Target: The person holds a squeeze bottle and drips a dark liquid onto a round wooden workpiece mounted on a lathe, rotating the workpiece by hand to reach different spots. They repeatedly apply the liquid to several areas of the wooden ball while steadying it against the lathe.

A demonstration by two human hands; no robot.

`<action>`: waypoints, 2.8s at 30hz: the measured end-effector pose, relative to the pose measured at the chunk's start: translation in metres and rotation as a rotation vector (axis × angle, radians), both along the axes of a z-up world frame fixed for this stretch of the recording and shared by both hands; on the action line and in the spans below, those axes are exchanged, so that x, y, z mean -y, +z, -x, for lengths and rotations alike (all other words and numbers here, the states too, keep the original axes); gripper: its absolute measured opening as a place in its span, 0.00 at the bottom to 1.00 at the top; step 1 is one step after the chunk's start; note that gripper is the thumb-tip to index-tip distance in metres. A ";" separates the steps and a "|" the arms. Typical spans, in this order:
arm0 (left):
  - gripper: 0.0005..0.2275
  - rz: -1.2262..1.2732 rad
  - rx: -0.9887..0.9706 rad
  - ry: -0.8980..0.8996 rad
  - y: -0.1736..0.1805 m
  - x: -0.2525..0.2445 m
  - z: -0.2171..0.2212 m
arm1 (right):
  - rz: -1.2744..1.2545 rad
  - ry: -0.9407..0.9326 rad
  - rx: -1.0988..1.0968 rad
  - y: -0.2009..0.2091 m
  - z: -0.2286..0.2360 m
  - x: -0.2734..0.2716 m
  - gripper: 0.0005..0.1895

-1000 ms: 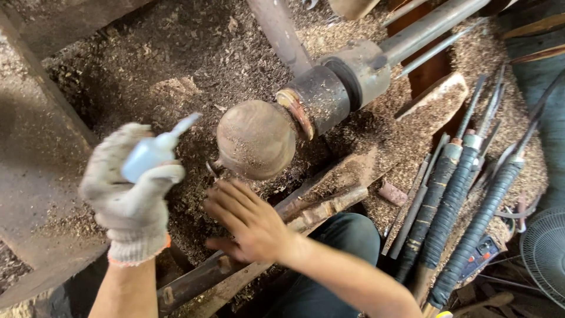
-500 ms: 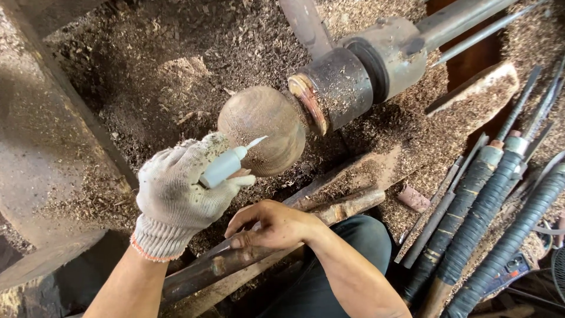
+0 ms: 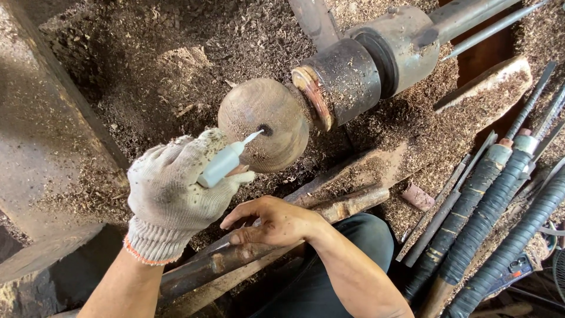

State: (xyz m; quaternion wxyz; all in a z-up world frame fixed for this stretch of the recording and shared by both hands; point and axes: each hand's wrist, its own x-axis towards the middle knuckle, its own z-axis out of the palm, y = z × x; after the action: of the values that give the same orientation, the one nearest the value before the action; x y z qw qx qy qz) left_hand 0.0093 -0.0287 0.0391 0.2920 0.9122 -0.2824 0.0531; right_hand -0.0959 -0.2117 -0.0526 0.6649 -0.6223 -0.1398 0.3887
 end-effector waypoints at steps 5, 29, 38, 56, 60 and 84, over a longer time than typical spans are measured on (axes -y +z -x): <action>0.22 -0.001 0.005 -0.023 0.001 0.007 0.000 | -0.010 -0.020 0.008 -0.003 0.002 0.000 0.22; 0.24 -0.127 0.107 0.015 0.006 0.044 0.017 | 0.073 0.021 0.032 -0.004 0.001 0.000 0.27; 0.23 -0.230 0.126 -0.006 0.013 0.059 0.008 | 0.049 -0.003 0.083 -0.006 0.002 0.000 0.28; 0.22 -0.300 0.091 -0.047 0.017 0.086 -0.006 | -0.012 -0.054 0.130 -0.012 0.006 -0.003 0.29; 0.24 -0.243 0.118 -0.077 0.024 0.094 -0.010 | 0.011 -0.055 0.159 -0.011 0.007 -0.003 0.29; 0.18 0.152 -0.016 0.050 -0.007 0.031 0.021 | 0.039 0.023 0.112 -0.002 -0.002 0.000 0.29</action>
State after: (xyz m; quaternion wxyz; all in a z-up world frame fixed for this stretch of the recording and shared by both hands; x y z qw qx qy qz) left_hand -0.0118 -0.0594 0.0323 0.3610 0.8946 -0.2526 0.0743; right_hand -0.0943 -0.2118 -0.0545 0.6394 -0.6542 -0.1764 0.3635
